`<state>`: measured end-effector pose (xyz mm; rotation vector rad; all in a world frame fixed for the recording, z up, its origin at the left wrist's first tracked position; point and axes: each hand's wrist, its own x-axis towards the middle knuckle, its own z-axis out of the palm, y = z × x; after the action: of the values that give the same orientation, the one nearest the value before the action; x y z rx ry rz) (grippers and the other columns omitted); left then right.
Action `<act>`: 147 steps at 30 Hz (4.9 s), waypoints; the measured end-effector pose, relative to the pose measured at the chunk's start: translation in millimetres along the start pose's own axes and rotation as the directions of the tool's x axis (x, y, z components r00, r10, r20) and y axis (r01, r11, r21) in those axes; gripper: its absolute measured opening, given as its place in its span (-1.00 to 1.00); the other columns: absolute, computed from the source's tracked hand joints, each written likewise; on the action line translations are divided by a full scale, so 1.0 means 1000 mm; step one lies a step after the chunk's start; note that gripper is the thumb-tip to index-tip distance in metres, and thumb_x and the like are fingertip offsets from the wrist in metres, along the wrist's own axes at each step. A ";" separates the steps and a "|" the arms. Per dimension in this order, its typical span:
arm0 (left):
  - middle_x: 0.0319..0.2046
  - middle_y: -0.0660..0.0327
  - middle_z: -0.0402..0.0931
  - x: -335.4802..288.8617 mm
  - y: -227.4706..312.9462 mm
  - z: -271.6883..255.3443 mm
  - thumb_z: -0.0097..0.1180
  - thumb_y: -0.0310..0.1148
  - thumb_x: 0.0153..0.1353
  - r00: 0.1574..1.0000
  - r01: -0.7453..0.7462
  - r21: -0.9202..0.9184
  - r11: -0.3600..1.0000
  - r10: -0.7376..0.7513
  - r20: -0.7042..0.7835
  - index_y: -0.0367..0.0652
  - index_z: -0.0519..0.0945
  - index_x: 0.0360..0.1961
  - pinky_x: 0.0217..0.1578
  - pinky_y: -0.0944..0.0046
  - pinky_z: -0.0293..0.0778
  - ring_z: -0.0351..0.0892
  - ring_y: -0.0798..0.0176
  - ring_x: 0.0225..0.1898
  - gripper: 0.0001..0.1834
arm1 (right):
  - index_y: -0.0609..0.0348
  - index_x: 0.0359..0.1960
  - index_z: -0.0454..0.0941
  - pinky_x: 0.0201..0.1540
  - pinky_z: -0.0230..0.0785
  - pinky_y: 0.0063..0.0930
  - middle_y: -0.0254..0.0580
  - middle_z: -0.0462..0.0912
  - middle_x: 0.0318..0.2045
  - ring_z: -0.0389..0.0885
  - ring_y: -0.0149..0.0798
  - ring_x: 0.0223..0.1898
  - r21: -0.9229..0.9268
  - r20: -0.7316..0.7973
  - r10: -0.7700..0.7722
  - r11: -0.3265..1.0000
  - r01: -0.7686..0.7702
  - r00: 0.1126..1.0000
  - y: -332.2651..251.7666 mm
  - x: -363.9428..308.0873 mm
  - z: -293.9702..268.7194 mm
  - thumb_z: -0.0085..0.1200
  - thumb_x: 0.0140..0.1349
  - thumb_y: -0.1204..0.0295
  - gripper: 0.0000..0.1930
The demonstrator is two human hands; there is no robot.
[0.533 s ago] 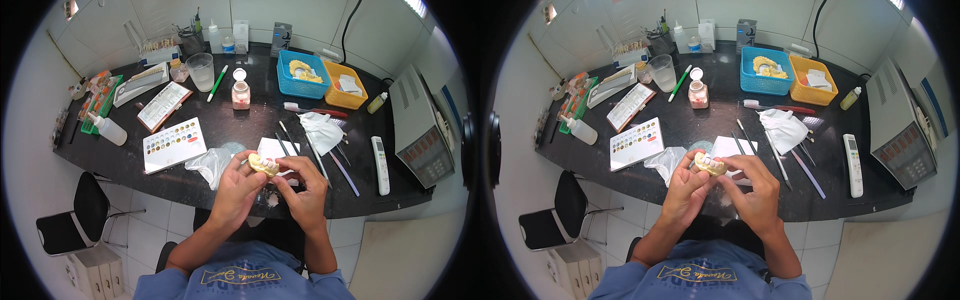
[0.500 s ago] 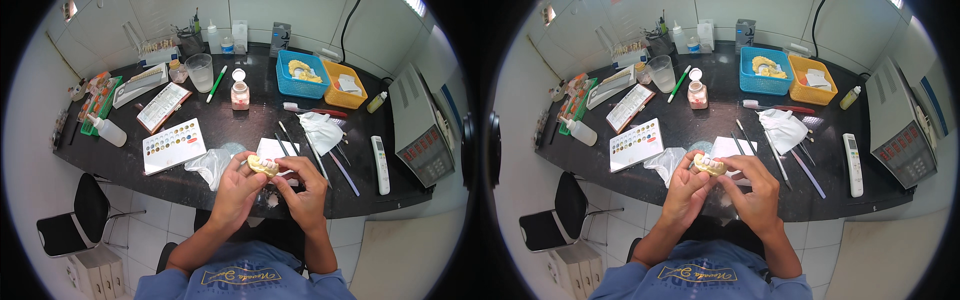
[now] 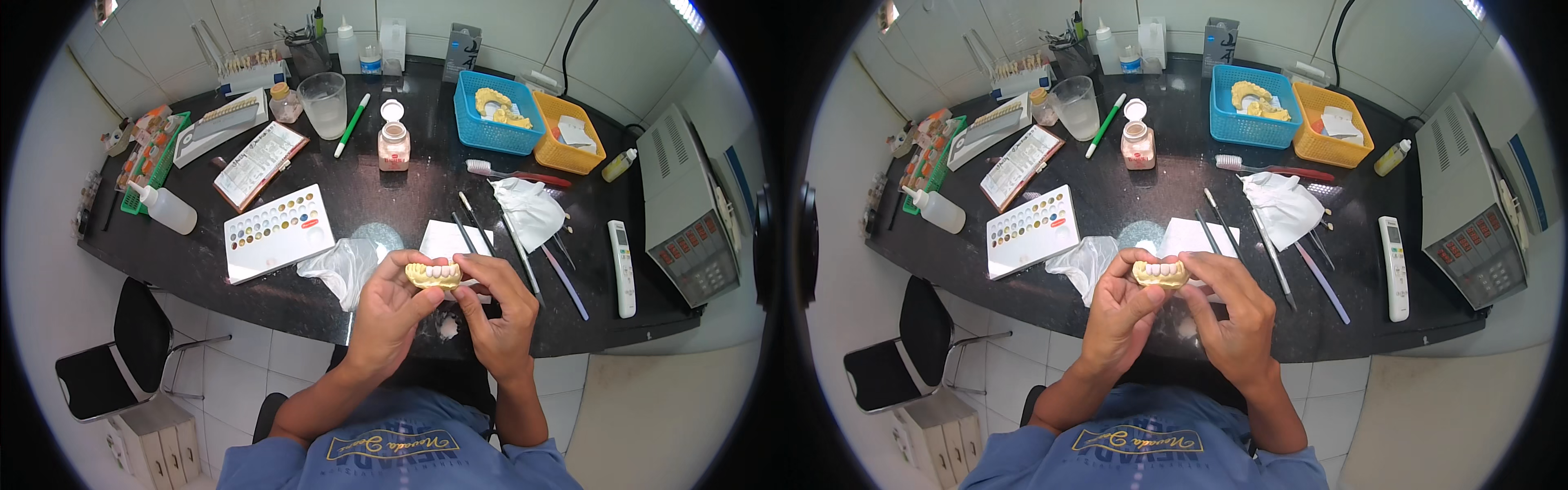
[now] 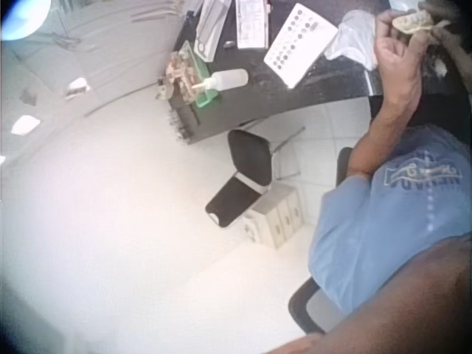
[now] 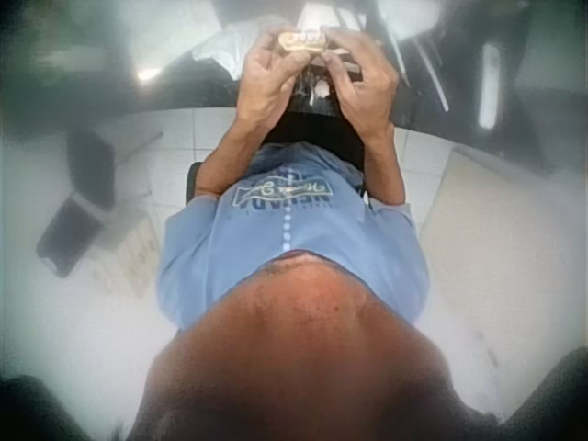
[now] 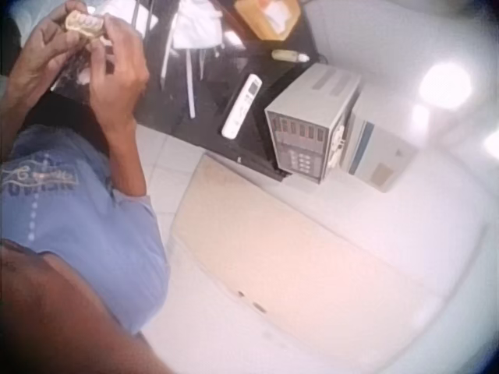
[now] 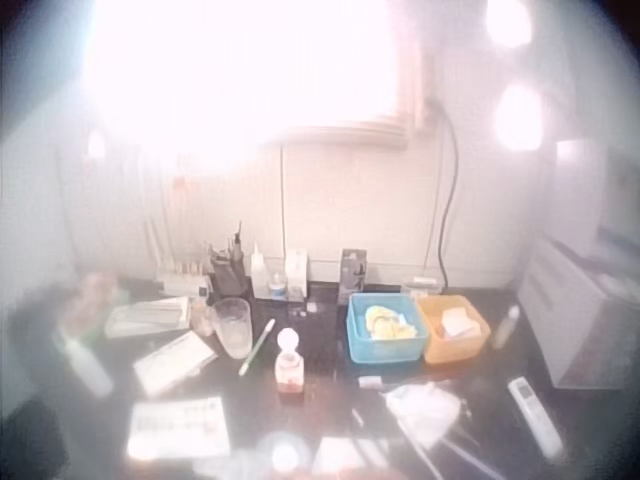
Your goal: The person paints a yellow dental cast with a fine brush, applying pink and white pigments to the gum and tooth areas. They switch between a brush and a metal sculpting tool to refine the surface and blend the colors on the model.
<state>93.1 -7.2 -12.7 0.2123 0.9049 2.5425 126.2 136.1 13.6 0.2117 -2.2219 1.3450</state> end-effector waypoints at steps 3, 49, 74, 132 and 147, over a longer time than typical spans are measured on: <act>-0.04 0.13 0.43 0.000 -0.001 -0.002 0.15 -0.62 0.17 1.000 -0.017 0.004 1.000 0.017 0.006 -0.25 0.34 0.00 0.10 0.31 0.35 0.42 0.30 0.05 -0.61 | 0.27 -0.11 0.58 -0.26 0.55 -0.45 -0.03 0.63 -0.17 0.65 -0.17 -0.20 -0.020 0.000 -0.002 1.000 0.002 1.000 0.002 -0.001 0.002 0.17 0.05 0.68 -0.69; -0.12 0.13 0.48 -0.011 -0.010 0.011 0.16 -0.62 0.15 0.969 -0.225 0.323 0.919 0.246 -0.025 -0.29 0.47 -0.06 0.00 0.36 0.40 0.47 0.34 -0.05 -0.69 | 0.32 -0.17 0.57 -0.54 0.34 -0.71 -0.18 0.62 -0.41 0.54 -0.51 -0.50 -0.045 -0.370 0.116 0.989 -0.143 0.922 0.020 -0.060 -0.052 -0.01 0.26 0.64 -0.84; -0.04 0.09 0.47 -0.010 -0.001 0.002 0.14 -0.60 0.18 0.997 -0.073 0.110 0.991 0.069 0.043 -0.28 0.43 -0.03 0.05 0.28 0.40 0.47 0.28 0.02 -0.67 | 0.29 -0.48 0.43 -0.45 0.33 -0.65 -0.27 0.49 -0.53 0.42 -0.49 -0.54 -0.209 -0.170 0.132 0.964 -0.166 0.977 0.009 -0.031 -0.057 0.13 0.17 0.63 -0.87; -0.21 0.18 0.44 -0.039 -0.016 0.015 0.24 -0.58 0.09 0.972 -0.202 0.232 0.951 0.223 -0.068 -0.25 0.50 -0.14 0.18 0.17 0.31 0.35 0.13 0.19 -0.70 | 0.25 -0.19 0.35 -0.12 0.54 -0.30 -0.01 0.59 -0.39 0.64 -0.08 -0.22 0.320 -0.111 -0.158 0.929 0.186 0.981 0.003 -0.045 -0.004 0.14 0.16 0.52 -0.75; 0.01 0.05 0.45 -0.034 0.000 0.006 0.15 -0.59 0.18 0.998 0.034 0.085 0.996 -0.038 0.051 -0.28 0.30 0.07 0.14 0.25 0.33 0.43 0.28 0.09 -0.55 | 0.30 -0.13 0.32 -0.18 0.58 -0.38 0.00 0.47 -0.28 0.63 -0.14 -0.24 0.453 -0.041 0.143 0.885 -0.109 0.989 0.004 -0.030 -0.012 0.12 0.20 0.41 -0.69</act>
<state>124.9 -19.3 -8.2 0.2841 0.9879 2.4567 154.3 144.2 -0.7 0.1794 -1.8593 1.8992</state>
